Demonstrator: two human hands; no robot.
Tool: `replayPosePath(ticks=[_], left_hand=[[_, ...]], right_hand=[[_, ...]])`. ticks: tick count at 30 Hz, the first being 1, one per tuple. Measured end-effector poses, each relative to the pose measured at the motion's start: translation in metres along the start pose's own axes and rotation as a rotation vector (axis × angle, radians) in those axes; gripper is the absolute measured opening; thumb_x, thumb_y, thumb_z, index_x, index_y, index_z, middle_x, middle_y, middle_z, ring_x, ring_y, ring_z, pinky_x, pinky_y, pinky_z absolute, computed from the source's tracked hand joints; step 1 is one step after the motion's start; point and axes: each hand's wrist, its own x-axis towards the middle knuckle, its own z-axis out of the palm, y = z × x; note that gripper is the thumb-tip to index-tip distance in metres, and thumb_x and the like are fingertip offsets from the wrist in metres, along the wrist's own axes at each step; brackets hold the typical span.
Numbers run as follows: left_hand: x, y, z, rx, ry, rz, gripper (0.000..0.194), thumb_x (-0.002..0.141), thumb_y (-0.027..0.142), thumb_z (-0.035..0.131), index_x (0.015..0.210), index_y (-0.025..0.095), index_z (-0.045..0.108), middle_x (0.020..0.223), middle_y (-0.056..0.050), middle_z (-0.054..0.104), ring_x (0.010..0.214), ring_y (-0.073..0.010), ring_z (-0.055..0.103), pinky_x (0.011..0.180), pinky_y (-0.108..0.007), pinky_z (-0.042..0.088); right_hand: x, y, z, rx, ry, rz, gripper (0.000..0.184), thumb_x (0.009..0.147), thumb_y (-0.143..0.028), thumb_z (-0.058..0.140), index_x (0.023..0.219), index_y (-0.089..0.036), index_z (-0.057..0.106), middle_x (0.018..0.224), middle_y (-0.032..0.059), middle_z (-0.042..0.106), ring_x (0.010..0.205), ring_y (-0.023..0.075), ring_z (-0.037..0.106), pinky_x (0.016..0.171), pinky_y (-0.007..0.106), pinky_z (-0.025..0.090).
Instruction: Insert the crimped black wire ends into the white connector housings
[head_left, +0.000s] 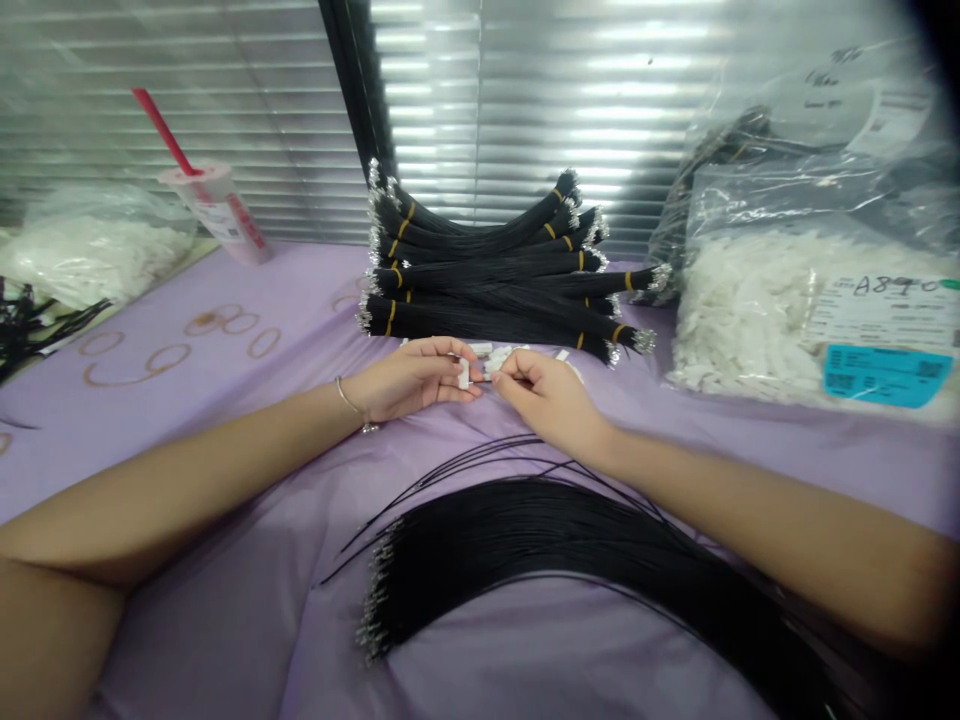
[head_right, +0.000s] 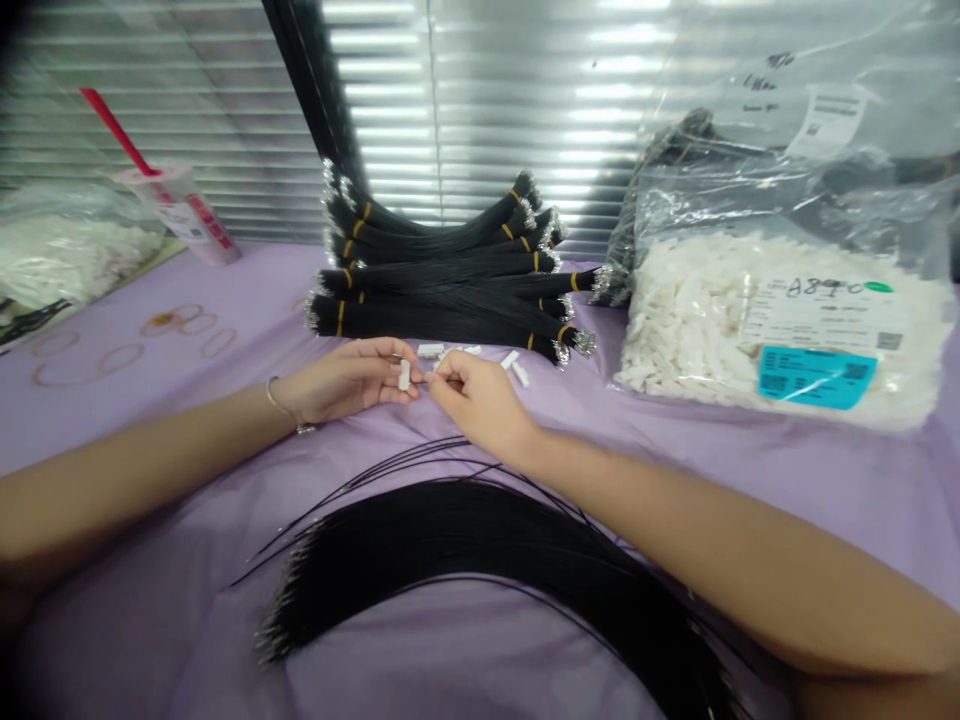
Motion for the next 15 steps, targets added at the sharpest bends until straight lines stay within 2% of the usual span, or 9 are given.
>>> replayPosePath(ticks=[8, 15], left_hand=[[0.0001, -0.0003, 0.0000, -0.029, -0.005, -0.030, 0.020, 0.076, 0.000, 0.055, 0.094, 0.008, 0.058, 0.087, -0.009, 0.068, 0.090, -0.0157, 0.066, 0.086, -0.031, 0.054], [-0.0004, 0.0000, -0.0019, -0.024, -0.023, -0.019, 0.019, 0.078, -0.001, 0.051, 0.094, 0.008, 0.058, 0.086, -0.009, 0.067, 0.089, -0.0144, 0.066, 0.086, -0.030, 0.053]], right_hand=[[-0.0005, -0.0013, -0.0001, 0.000, -0.019, 0.014, 0.016, 0.077, -0.022, 0.051, 0.062, -0.016, 0.047, 0.055, -0.0048, 0.044, 0.051, 0.0067, 0.035, 0.049, 0.021, 0.028], [-0.0006, -0.0015, 0.0010, -0.012, -0.024, 0.019, 0.018, 0.078, -0.024, 0.051, 0.063, -0.016, 0.048, 0.055, -0.0051, 0.043, 0.050, 0.0064, 0.034, 0.048, 0.021, 0.028]])
